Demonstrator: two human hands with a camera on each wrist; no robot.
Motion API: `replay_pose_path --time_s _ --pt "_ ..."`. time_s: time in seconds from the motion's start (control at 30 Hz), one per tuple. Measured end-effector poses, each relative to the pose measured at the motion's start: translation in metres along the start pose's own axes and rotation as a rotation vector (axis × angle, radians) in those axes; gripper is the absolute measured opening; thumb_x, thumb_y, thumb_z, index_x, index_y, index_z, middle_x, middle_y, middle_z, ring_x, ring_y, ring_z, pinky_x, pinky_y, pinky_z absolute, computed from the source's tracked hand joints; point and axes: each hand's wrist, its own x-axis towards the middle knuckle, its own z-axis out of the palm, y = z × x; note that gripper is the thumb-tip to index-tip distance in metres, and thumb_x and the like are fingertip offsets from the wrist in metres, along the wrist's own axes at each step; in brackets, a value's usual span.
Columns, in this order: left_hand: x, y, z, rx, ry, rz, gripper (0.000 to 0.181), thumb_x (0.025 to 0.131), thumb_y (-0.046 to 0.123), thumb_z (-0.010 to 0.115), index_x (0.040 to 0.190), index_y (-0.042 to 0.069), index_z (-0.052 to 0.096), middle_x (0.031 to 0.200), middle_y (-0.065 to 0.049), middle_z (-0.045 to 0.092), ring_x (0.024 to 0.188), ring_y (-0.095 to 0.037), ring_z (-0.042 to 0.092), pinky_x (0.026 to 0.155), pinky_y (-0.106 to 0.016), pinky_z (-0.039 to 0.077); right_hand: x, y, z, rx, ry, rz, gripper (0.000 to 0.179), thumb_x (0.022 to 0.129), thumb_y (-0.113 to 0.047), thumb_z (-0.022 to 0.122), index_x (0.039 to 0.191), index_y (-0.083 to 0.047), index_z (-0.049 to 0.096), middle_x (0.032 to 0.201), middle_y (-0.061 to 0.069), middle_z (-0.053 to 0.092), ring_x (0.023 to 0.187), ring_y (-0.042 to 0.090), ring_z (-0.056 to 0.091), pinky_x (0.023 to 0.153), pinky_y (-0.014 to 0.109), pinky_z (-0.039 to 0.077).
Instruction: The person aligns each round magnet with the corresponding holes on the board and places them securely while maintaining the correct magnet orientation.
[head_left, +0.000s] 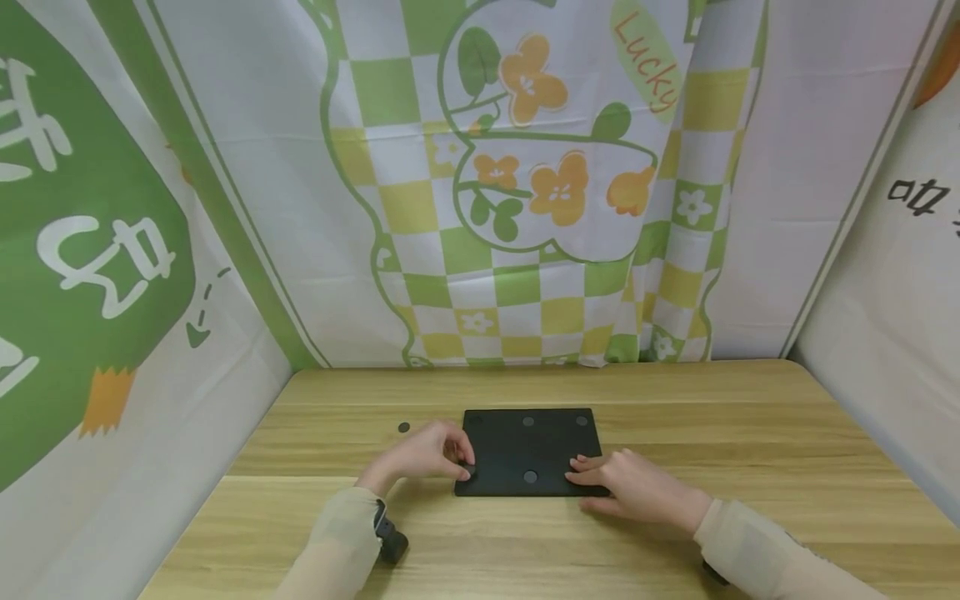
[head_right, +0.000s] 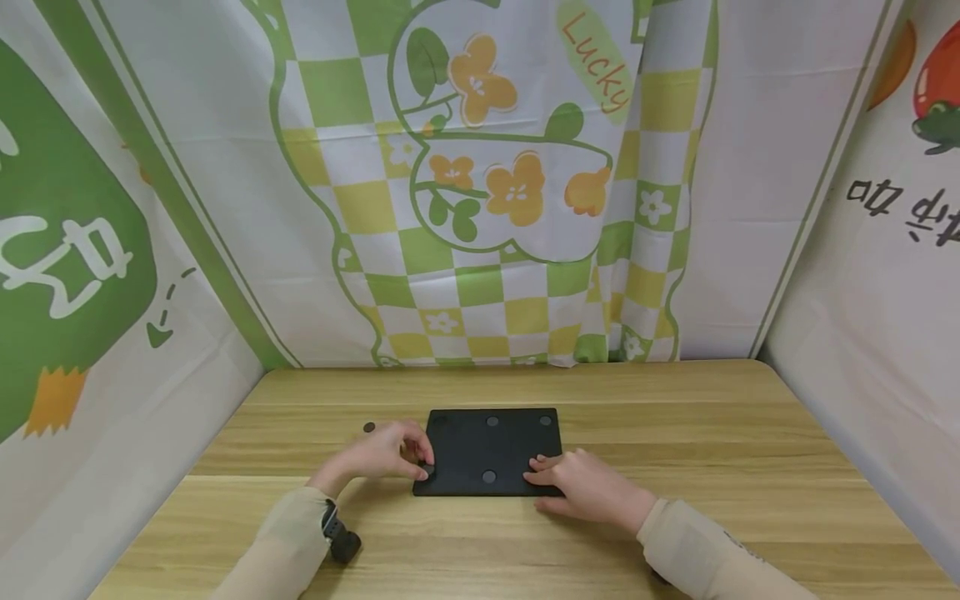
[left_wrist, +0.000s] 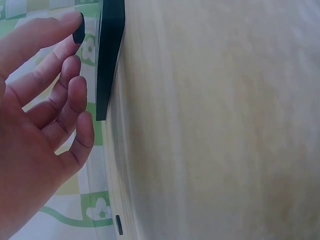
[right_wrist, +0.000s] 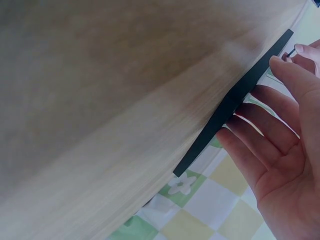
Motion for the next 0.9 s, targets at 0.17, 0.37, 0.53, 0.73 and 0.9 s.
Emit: replay_pose_path --time_s 0.17,0.37,0.53,0.73,0.9 --pt "0.0016 -0.0023 0.0009 0.011 -0.015 -0.001 0.015 0.075 0.013 0.080 0.085 0.010 0.069 0.086 -0.003 0.062 0.070 -0.010 0.058 0.063 -0.022 0.049 0.0001 0.0003 0.0001 0.003 0.007 -0.007 0.041 0.089 -0.033 0.066 0.121 -0.008 0.066 0.124 0.012 0.062 0.113 0.022 0.062 0.085 0.038 0.056" --pt "0.0024 -0.0045 0.0020 0.039 -0.029 -0.009 0.015 0.075 0.014 0.080 0.085 0.013 0.069 0.086 0.002 0.061 0.071 -0.007 0.058 0.065 -0.021 0.049 0.0003 0.0004 -0.0002 0.009 0.010 -0.013 0.041 0.089 -0.032 0.066 0.121 -0.008 0.066 0.124 0.013 0.062 0.113 0.023 0.062 0.084 0.037 0.056" --pt "0.0028 -0.0033 0.0024 0.050 -0.039 -0.008 0.015 0.076 0.012 0.079 0.085 0.013 0.068 0.084 0.002 0.061 0.072 -0.008 0.056 0.065 -0.022 0.048 0.0002 0.0007 0.0000 0.003 0.011 -0.009 0.041 0.089 -0.033 0.066 0.121 -0.008 0.066 0.124 0.012 0.062 0.113 0.022 0.062 0.085 0.037 0.056" --pt "0.0032 -0.0043 0.0029 0.055 -0.043 0.001 0.014 0.076 0.010 0.079 0.085 0.011 0.068 0.084 0.000 0.062 0.072 -0.008 0.055 0.065 -0.021 0.047 0.0000 0.0011 0.0001 0.003 0.004 -0.006 0.041 0.089 -0.034 0.066 0.121 -0.009 0.066 0.125 0.012 0.062 0.113 0.022 0.062 0.085 0.037 0.056" --pt "0.0036 -0.0039 0.0033 0.047 -0.041 -0.006 0.015 0.075 0.009 0.079 0.084 0.012 0.067 0.082 0.000 0.063 0.072 -0.008 0.056 0.065 -0.021 0.047 0.0001 0.0012 -0.0003 0.015 -0.001 -0.007 0.041 0.089 -0.034 0.065 0.122 -0.009 0.066 0.125 0.012 0.061 0.113 0.022 0.061 0.085 0.038 0.056"
